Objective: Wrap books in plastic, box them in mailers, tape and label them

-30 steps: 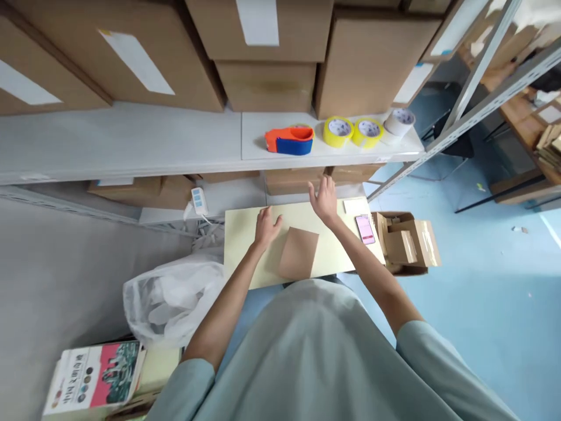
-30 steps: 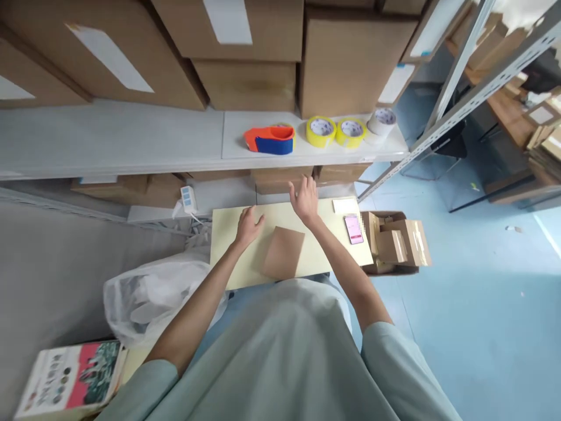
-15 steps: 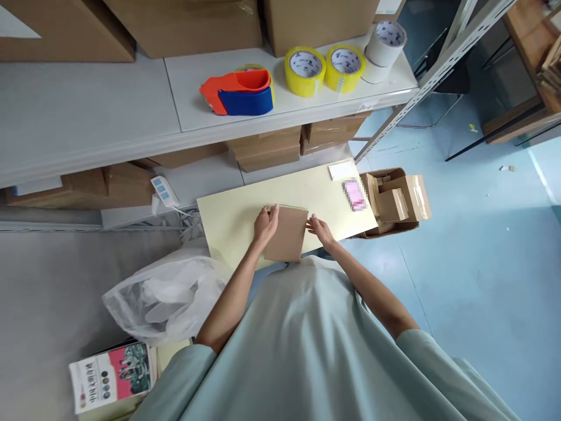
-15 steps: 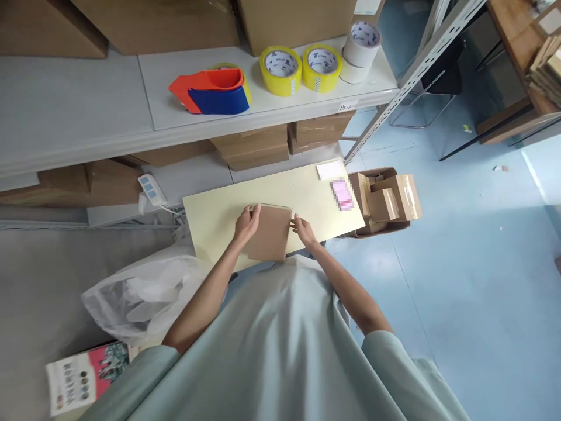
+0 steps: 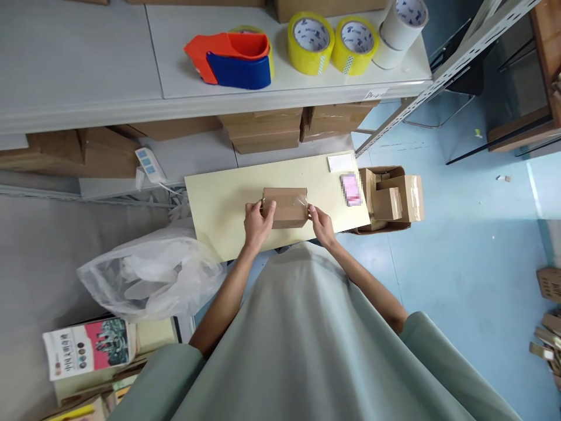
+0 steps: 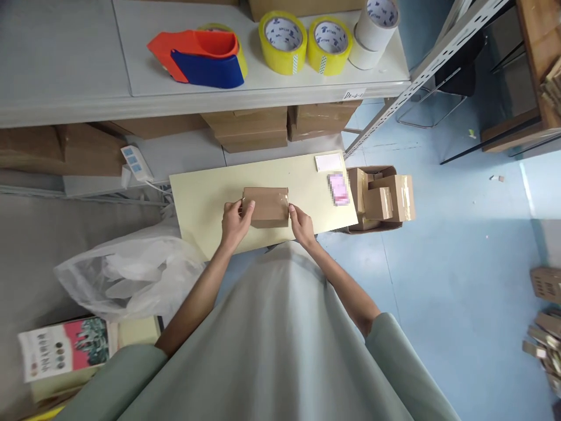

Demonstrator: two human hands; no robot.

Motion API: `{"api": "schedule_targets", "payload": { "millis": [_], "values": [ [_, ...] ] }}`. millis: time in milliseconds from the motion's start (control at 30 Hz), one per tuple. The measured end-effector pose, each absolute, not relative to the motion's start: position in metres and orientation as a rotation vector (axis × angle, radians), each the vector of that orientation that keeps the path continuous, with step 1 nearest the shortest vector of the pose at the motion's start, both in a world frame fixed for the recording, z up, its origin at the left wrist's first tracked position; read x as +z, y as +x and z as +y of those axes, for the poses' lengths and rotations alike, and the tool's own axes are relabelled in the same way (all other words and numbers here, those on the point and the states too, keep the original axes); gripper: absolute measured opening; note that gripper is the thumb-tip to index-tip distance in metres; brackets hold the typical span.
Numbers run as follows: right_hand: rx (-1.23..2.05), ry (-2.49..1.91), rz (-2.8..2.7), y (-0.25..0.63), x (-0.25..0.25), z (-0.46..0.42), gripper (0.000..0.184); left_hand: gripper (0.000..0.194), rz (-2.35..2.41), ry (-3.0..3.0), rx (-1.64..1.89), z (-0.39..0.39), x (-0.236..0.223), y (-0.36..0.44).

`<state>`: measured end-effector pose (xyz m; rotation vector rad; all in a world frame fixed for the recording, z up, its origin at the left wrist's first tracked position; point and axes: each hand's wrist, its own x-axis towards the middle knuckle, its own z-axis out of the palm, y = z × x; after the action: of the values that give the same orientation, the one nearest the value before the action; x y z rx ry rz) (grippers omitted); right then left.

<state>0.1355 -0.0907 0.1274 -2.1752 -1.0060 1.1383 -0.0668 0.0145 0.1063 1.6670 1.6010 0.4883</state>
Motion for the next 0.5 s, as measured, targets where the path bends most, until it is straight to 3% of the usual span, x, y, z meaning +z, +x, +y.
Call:
{"api": "schedule_targets", "payload": {
  "millis": [167,367,500],
  "values": [
    [1.010,-2.217,-1.152,0.151,0.127,-0.080,0.079,0.027,1.655,1.603,0.517,0.003,0.097,-0.063],
    [0.790,-2.549,-1.420,0.137,0.128,-0.057,0.048,0.025,1.604,1.615,0.494,-0.008,0.094,-0.064],
    [0.734,-2.715,-1.548,0.118,0.129,-0.054,0.053,0.025,1.581,1.647,0.461,-0.012,0.095,-0.064]
  ]
}}
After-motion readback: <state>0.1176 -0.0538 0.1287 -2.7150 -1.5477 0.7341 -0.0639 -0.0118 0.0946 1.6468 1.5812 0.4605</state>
